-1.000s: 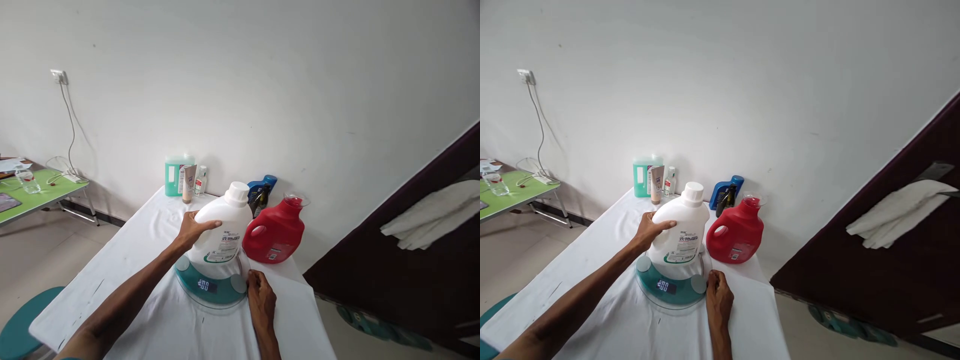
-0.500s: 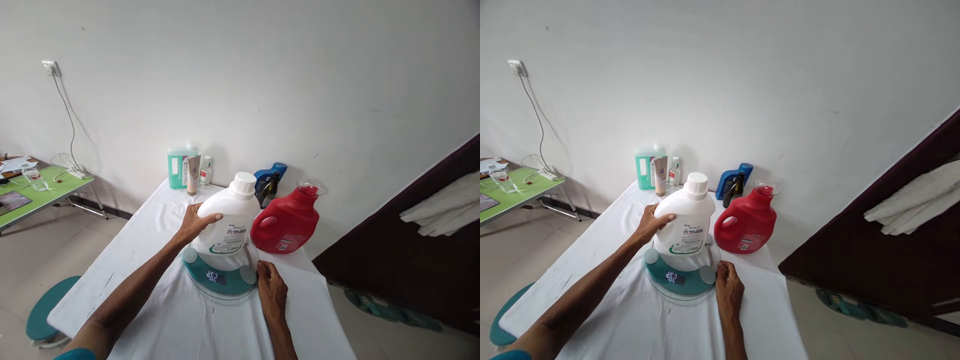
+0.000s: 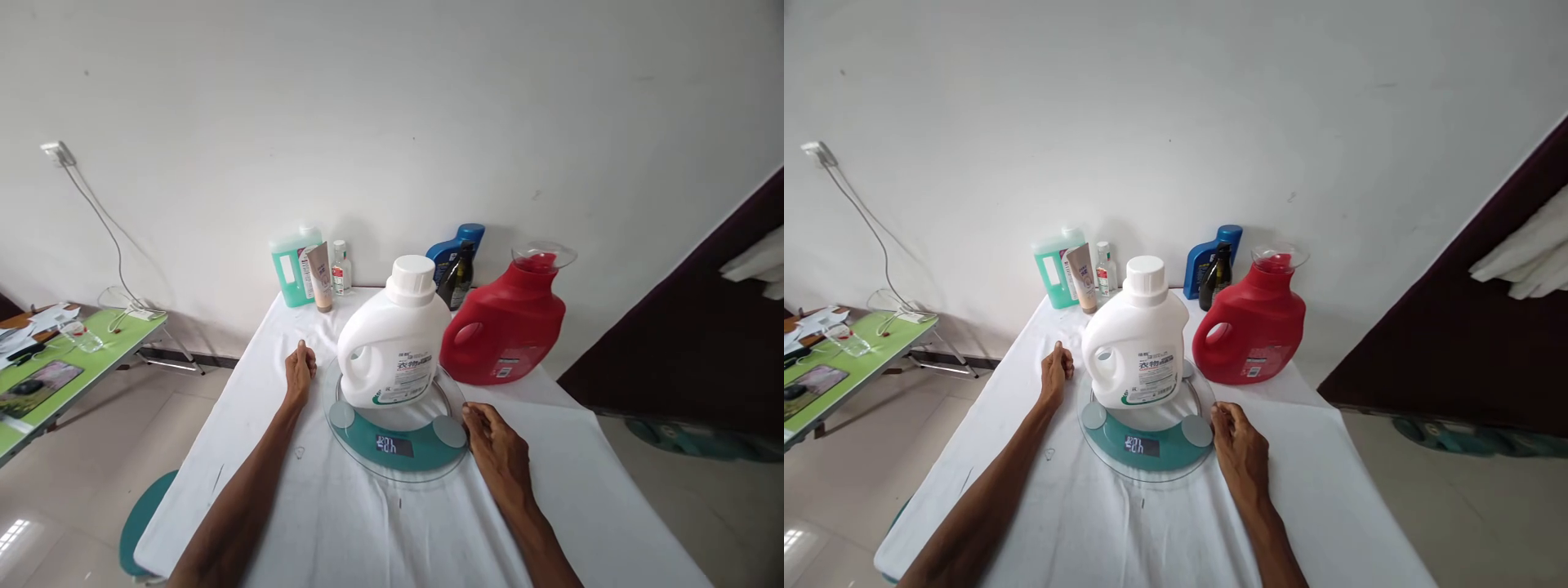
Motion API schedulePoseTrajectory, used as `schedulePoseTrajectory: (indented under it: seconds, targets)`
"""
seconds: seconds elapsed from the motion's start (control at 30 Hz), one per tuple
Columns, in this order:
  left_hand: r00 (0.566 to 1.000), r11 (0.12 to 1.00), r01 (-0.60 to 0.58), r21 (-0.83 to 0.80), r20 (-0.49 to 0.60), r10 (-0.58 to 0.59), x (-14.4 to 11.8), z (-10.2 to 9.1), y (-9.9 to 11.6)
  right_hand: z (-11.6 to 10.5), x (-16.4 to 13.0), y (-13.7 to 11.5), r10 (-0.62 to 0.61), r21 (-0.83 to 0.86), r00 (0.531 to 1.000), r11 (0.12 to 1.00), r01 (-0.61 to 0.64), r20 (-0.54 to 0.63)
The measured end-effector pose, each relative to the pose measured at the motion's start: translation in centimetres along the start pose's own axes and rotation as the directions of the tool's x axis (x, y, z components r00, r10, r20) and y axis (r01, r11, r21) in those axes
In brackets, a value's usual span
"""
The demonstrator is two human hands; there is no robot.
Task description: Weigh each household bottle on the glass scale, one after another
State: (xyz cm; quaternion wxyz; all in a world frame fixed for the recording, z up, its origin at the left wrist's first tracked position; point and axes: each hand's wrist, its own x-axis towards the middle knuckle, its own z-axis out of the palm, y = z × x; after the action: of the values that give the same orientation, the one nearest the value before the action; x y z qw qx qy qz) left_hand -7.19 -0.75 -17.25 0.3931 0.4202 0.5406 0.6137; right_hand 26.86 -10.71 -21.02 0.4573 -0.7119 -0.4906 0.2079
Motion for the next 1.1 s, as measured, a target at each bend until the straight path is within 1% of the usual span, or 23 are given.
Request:
schedulePoseTrajectory:
  seconds: [0.1, 0.3, 0.43, 0.67, 0.9, 1.1]
  targets:
    - [0.999, 1.000, -0.008, 0.002, 0.031, 0.008, 0.41, 0.23, -0.15, -0.01, -0.07, -0.11, 0.002, -0.010, 1.000, 1.000, -0.002, 0.002]
    - [0.999, 0.998, -0.001, 0.056, 0.038, -0.001, 0.93, 0.44, -0.15, 0.13, -0.02, 0.03, 0.006, -0.022, 1.000, 1.000, -0.006, -0.008]
    - [0.999, 0.993, -0.012, 0.117, 0.044, 0.007, 0.85, 0.49, -0.23, -0.01, -0.17, -0.35, 0.000, -0.005, 1.000, 1.000, 0.000, 0.012]
    - [0.998, 0.986, -0.028, 0.167, 0.052, 0.020, 0.62, 0.51, -0.07, -0.26, -0.35, -0.81, 0.006, 0.001, 1.000, 1.000, -0.006, 0.030]
    - [0.998, 0.986, -0.027, 0.165, 0.059, 0.017, 0.59, 0.65, -0.11, -0.13, -0.27, -0.27, 0.009, -0.006, 1.000, 1.000, -0.009, 0.028]
    - [0.998, 0.983, -0.025, 0.183, 0.058, 0.015, 0.62, 0.72, -0.24, -0.14, -0.23, -0.36, 0.036, -0.019, 0.999, 0.999, -0.035, 0.031]
